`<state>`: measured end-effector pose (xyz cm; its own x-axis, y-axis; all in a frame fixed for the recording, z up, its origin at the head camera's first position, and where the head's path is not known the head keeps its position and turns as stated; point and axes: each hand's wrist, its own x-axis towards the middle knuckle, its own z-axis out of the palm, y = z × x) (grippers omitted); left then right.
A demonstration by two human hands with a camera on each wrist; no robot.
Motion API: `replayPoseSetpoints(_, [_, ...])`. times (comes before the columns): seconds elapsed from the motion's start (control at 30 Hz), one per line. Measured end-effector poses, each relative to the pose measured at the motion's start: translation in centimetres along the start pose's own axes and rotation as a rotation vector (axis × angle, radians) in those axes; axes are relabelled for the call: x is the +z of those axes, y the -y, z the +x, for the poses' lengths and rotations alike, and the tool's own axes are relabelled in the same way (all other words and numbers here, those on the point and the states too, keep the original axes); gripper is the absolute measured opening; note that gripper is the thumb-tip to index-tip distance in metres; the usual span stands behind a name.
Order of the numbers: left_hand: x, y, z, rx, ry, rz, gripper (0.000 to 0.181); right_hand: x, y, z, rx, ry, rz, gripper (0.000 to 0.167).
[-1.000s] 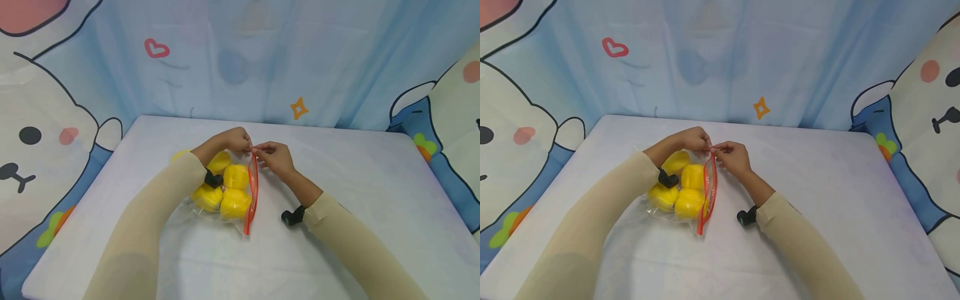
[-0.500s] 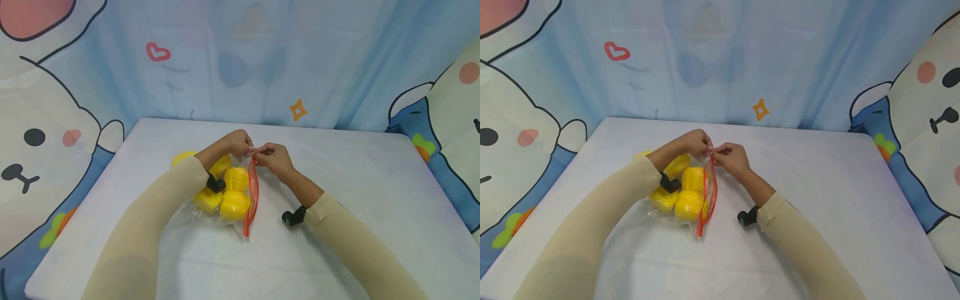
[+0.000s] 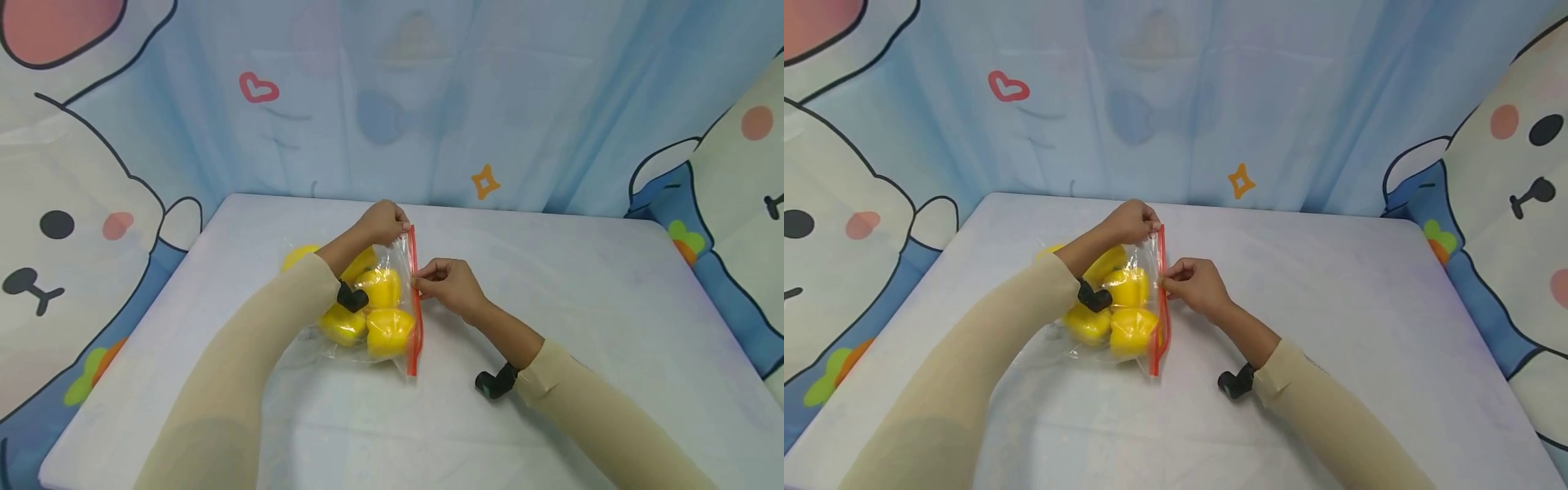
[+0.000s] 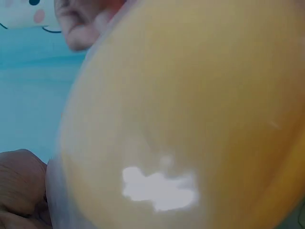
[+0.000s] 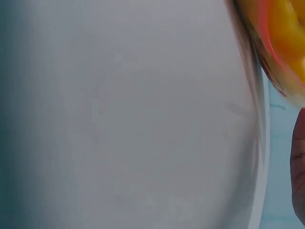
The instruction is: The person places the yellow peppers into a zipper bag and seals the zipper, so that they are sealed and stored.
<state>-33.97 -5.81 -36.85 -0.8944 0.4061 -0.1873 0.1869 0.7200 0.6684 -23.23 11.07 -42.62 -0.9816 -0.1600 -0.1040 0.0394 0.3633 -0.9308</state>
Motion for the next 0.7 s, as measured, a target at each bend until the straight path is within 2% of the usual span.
replayPoseSetpoints(0.23, [-0.8,0.7,0.2,-0.012,-0.066,-0.001,0.028,0.3,-0.4,-2.9,0.03,0.084,-0.063,0.018])
replayPoseSetpoints(0.43, [-0.7,0.3,0.4,-0.002,-0.064,-0.06,0.027,0.0,-0.6,-4.8,0.051,0.102,-0.103,0.017])
replayPoseSetpoints(0.6, [-0.4,-0.2,0.5,0.005,-0.057,-0.119,0.026,-0.2,-0.8,-6.0,-0.011,0.068,-0.15,0.015])
replayPoseSetpoints(0.7, [-0.3,-0.3,0.4,0.009,-0.044,-0.128,0.025,-0.2,-0.8,-6.5,-0.06,0.022,-0.225,0.012])
